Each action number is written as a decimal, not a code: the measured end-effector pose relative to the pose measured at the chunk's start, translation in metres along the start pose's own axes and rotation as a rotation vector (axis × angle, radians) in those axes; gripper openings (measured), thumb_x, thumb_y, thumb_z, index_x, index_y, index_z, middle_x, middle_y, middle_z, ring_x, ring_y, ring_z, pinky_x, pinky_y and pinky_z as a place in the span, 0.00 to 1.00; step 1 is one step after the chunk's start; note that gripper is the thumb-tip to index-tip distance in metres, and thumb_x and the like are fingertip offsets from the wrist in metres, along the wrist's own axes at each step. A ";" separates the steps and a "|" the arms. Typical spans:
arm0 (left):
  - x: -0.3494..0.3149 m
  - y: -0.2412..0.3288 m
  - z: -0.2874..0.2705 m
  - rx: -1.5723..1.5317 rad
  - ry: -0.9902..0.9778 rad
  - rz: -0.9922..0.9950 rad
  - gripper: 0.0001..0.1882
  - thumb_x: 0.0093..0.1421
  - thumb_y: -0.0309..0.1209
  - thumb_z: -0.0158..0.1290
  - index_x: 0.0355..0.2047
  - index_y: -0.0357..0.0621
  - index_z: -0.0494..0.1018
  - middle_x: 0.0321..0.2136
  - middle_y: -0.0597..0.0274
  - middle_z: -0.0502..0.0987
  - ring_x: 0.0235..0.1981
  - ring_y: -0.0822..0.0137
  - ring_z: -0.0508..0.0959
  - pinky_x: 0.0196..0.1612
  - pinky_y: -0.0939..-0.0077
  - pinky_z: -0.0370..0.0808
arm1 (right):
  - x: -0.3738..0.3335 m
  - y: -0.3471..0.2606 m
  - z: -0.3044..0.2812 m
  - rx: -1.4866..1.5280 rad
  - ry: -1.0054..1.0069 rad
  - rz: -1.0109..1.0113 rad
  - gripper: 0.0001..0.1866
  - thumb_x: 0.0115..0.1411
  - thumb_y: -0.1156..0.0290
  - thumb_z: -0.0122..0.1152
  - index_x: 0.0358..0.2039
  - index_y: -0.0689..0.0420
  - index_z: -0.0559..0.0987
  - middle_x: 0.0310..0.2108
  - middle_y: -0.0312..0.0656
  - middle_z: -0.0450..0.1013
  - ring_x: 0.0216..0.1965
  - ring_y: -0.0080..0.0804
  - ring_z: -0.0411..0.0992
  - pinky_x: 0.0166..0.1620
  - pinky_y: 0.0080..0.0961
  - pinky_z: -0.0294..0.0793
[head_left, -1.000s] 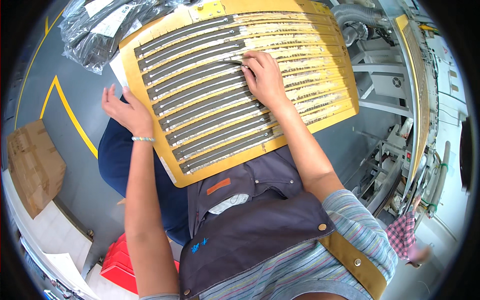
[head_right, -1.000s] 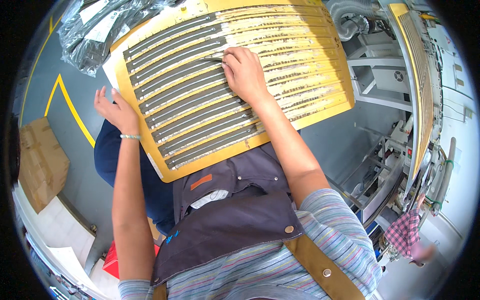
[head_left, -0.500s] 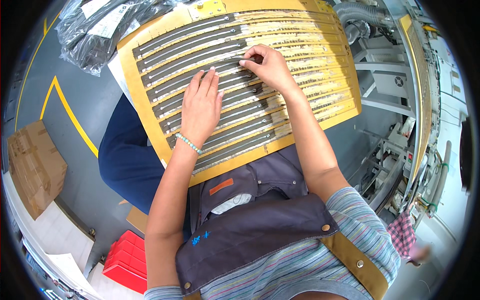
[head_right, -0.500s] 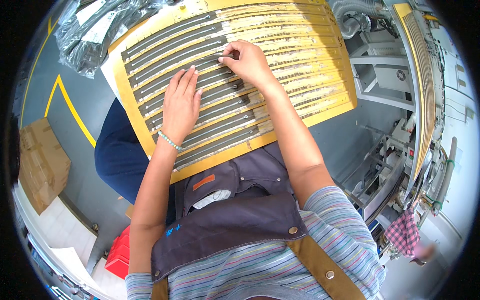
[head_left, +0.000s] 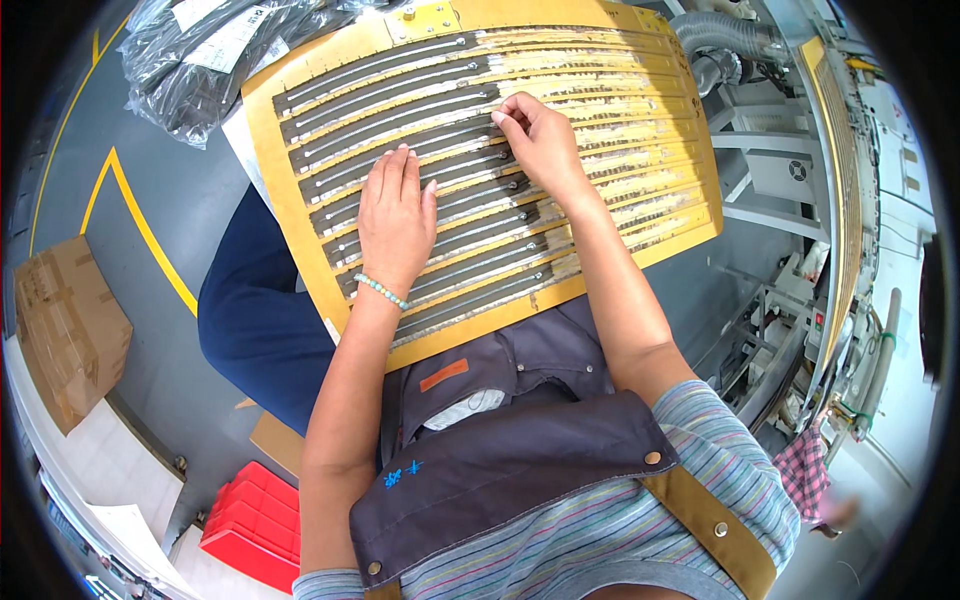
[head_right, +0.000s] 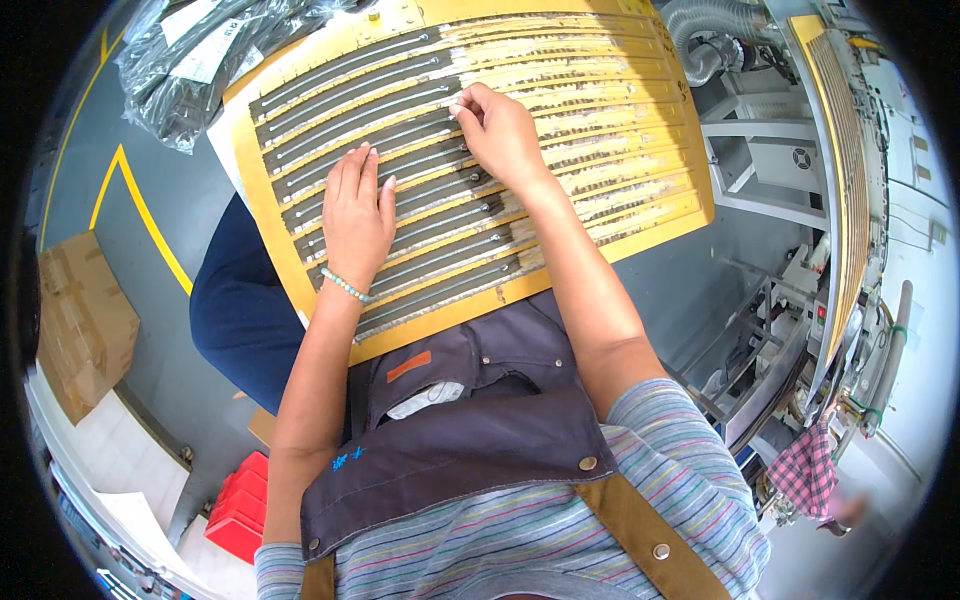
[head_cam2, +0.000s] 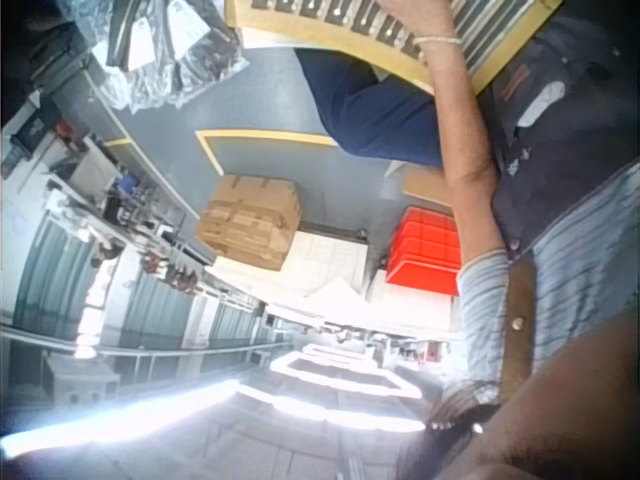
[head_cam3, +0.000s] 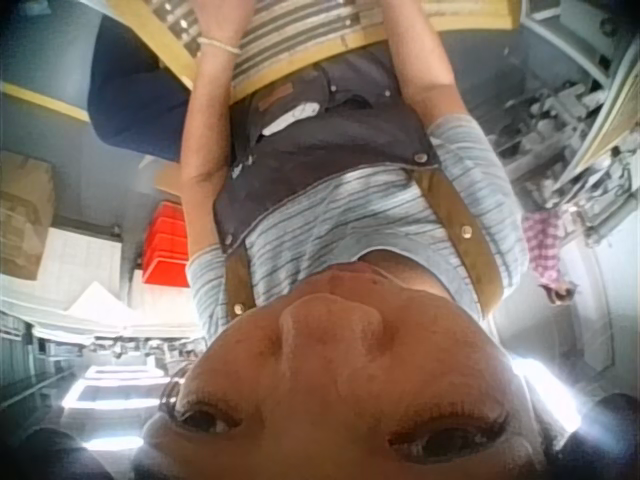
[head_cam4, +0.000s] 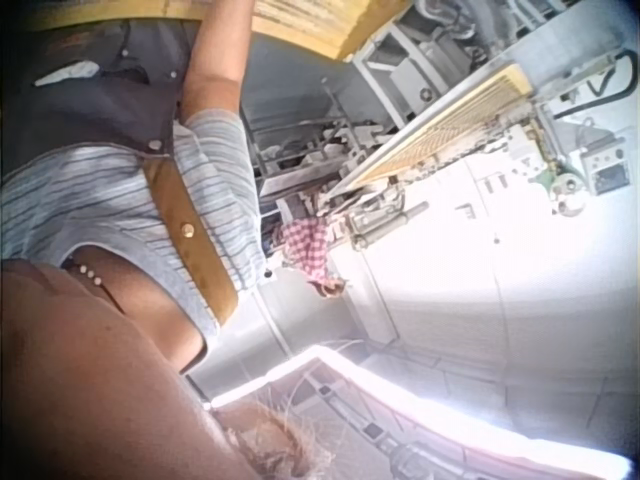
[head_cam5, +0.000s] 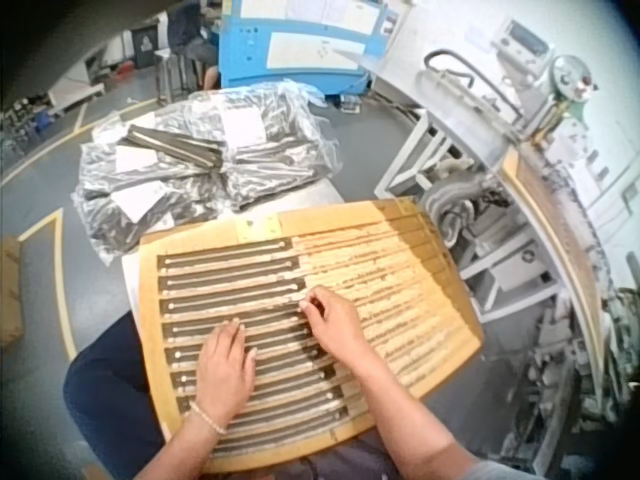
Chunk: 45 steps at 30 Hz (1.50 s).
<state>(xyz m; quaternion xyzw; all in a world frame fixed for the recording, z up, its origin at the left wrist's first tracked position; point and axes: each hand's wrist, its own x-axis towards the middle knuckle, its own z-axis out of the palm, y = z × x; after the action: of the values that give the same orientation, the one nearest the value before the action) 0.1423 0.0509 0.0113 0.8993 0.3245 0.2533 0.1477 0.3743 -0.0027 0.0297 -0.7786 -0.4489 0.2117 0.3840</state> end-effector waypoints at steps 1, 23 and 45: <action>0.001 0.001 -0.001 0.001 0.001 0.000 0.22 0.66 0.31 0.59 0.56 0.27 0.75 0.59 0.44 0.75 0.61 0.46 0.73 0.66 0.55 0.72 | -0.001 0.000 0.003 -0.036 0.065 -0.090 0.09 0.70 0.68 0.66 0.38 0.60 0.81 0.24 0.33 0.75 0.27 0.17 0.67 0.33 0.23 0.71; 0.024 0.016 0.005 -0.020 -0.119 0.104 0.23 0.65 0.32 0.59 0.59 0.33 0.77 0.63 0.55 0.74 0.66 0.49 0.69 0.65 0.54 0.69 | 0.003 0.005 0.005 -0.231 0.126 -0.210 0.05 0.64 0.72 0.66 0.34 0.59 0.81 0.31 0.47 0.79 0.38 0.51 0.77 0.42 0.45 0.77; 0.037 0.020 0.019 0.029 -0.179 0.180 0.25 0.66 0.35 0.59 0.60 0.33 0.76 0.65 0.57 0.73 0.64 0.51 0.69 0.66 0.54 0.67 | 0.000 0.011 0.011 -0.274 0.209 -0.268 0.03 0.63 0.75 0.66 0.33 0.59 0.81 0.26 0.44 0.76 0.33 0.46 0.74 0.39 0.41 0.75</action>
<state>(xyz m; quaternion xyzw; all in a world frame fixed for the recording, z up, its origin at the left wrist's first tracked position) 0.1868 0.0584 0.0175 0.9458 0.2314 0.1797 0.1398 0.3730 -0.0020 0.0143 -0.7746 -0.5306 0.0141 0.3438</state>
